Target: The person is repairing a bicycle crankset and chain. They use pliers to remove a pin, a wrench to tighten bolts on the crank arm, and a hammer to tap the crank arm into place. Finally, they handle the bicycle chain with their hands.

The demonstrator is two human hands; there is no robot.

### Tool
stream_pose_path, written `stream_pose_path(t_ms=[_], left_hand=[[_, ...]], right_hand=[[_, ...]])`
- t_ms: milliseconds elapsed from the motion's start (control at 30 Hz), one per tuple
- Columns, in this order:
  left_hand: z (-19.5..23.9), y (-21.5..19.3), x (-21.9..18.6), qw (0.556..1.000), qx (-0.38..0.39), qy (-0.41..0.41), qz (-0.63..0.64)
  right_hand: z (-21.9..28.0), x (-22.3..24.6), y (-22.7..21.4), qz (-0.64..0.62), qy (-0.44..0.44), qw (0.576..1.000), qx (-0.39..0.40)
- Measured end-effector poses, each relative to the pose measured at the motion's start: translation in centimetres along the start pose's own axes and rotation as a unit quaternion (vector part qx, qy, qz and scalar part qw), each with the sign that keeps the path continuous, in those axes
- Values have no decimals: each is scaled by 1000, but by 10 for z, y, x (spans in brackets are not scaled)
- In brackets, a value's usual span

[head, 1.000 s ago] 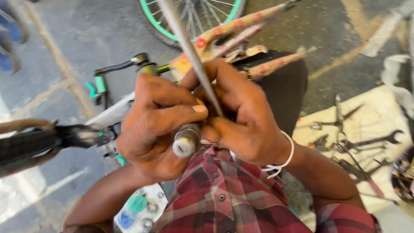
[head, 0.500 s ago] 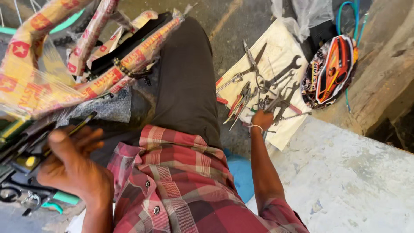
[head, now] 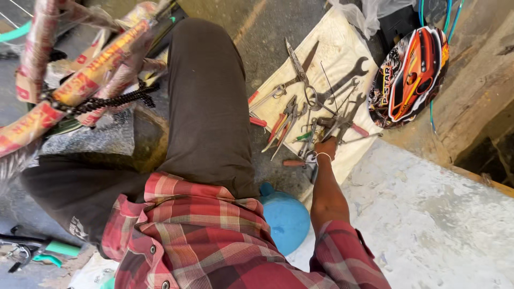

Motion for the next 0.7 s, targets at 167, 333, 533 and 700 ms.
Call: stream_pose_path(t_ms=[167,333,533,700], left_hand=[[8,8,8,998,35,4,44],[-15,14,-21,965,91,-1,246],[-13,-8,-108,624,203,-212,724],[-10,-41,-79,757,32,-92,647]], right_hand=[[-6,-18,-21,94,-108,987,70],[-14,-28,-66,244,-60,966,-56],[21,8,-105,-489,275,823,-83],[20,76,-121,-656,277,701,44]])
Point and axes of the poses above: each hand's wrist, its own z-axis away from the middle knuckle, its own y-axis out of the palm, x = y × z, the point moved 3 cm from there along -z, towards the middle knuckle, and after that the axes turned 2 degrees about -x, right-handed, at the moved point
